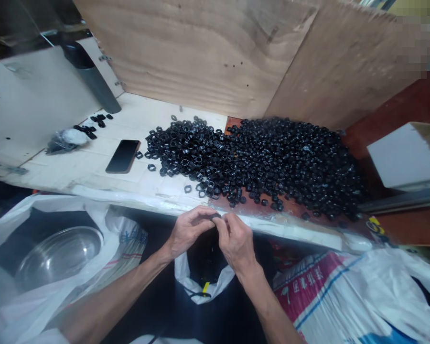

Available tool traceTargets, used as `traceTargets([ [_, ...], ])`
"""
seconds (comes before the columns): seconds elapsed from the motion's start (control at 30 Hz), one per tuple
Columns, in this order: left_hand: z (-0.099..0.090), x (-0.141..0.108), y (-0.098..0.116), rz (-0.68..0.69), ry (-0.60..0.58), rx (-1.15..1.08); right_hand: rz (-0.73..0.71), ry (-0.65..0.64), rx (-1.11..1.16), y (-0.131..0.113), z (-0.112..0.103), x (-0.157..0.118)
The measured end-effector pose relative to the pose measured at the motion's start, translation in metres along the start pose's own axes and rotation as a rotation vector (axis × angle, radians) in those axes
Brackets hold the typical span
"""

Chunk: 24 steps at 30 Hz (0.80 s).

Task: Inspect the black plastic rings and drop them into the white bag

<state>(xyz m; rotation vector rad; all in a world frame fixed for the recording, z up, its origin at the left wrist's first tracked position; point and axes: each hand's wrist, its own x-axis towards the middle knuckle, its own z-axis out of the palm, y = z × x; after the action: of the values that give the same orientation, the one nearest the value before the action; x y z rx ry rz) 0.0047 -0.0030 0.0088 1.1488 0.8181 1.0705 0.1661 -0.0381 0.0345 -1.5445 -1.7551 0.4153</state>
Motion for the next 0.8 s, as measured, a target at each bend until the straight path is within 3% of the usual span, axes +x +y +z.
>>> traceTargets([
  [0.2,0.001,-0.002,-0.005,0.011,-0.040,0.024,-0.112,0.002,0.060,0.003,-0.004,-0.002],
  [0.5,0.000,-0.004,-0.006,0.056,-0.055,0.074,-0.075,-0.029,0.124,0.002,-0.007,-0.003],
  [0.57,-0.001,-0.004,-0.007,0.179,-0.051,0.206,0.024,-0.002,0.134,0.001,-0.001,-0.007],
  [0.7,-0.002,-0.004,-0.015,0.446,-0.025,0.422,0.389,-0.034,0.334,-0.004,0.010,-0.012],
  [0.8,-0.004,-0.004,-0.017,0.437,-0.012,0.440,0.504,-0.076,0.488,-0.004,0.012,-0.011],
])
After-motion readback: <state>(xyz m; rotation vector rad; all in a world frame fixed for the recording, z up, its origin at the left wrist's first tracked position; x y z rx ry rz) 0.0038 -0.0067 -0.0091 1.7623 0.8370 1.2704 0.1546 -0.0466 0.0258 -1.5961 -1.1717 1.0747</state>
